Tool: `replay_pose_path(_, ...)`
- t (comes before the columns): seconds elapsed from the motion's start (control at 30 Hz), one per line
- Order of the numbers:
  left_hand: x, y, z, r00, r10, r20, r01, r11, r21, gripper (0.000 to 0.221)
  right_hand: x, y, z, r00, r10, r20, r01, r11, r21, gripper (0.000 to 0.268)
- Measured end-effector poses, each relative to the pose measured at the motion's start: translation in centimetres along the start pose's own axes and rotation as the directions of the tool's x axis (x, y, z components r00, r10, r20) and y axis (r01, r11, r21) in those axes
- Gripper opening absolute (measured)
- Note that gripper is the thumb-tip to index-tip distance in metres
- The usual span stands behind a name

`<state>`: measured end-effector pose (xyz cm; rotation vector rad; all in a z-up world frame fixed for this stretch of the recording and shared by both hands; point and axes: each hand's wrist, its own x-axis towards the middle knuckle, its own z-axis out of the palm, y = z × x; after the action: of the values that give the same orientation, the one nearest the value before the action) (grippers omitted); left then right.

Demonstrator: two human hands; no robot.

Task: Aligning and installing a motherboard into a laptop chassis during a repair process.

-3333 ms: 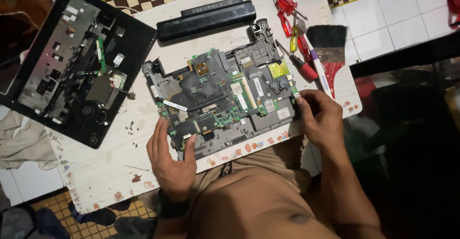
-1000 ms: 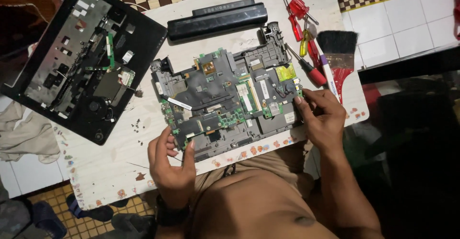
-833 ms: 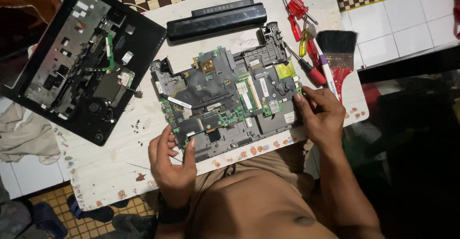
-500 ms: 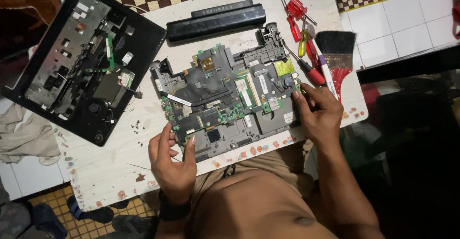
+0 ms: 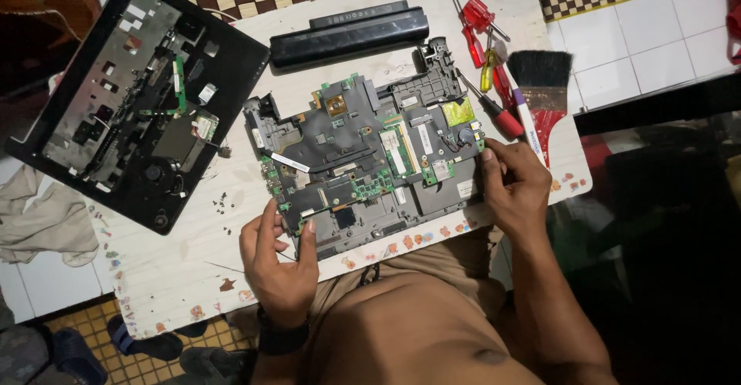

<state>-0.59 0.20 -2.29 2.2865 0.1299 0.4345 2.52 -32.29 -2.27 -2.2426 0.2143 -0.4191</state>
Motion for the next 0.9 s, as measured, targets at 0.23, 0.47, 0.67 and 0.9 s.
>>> replay_pose_path(0.23,0.2,1.1,-0.3,1.0,-0.013,0.007,0.013,1.0,0.007,0.055,0.0,-0.4,-0.9,0.992,0.121,0.033,-0.123,0.99,0.064,0.029)
replay_pose_path(0.47,0.3,1.4,-0.4,1.0,-0.014,0.005,0.014,1.0,-0.012,0.054,-0.3,0.2,-1.1,0.98,0.195,0.048,-0.199,0.975,0.097,0.028)
replay_pose_path(0.67,0.5,1.8,-0.8,0.999,-0.044,0.029,0.045,0.999,-0.024,0.053,-0.1,-0.7,-1.3,0.988,0.149,0.05,-0.152,0.987,0.052,0.024)
replay_pose_path(0.9,0.6,1.7,-0.8,0.997,-0.07,0.024,0.071,0.997,-0.042,0.052,0.0,-0.8,-1.3,0.993,0.095,0.072,-0.096,0.995,0.019,0.021)
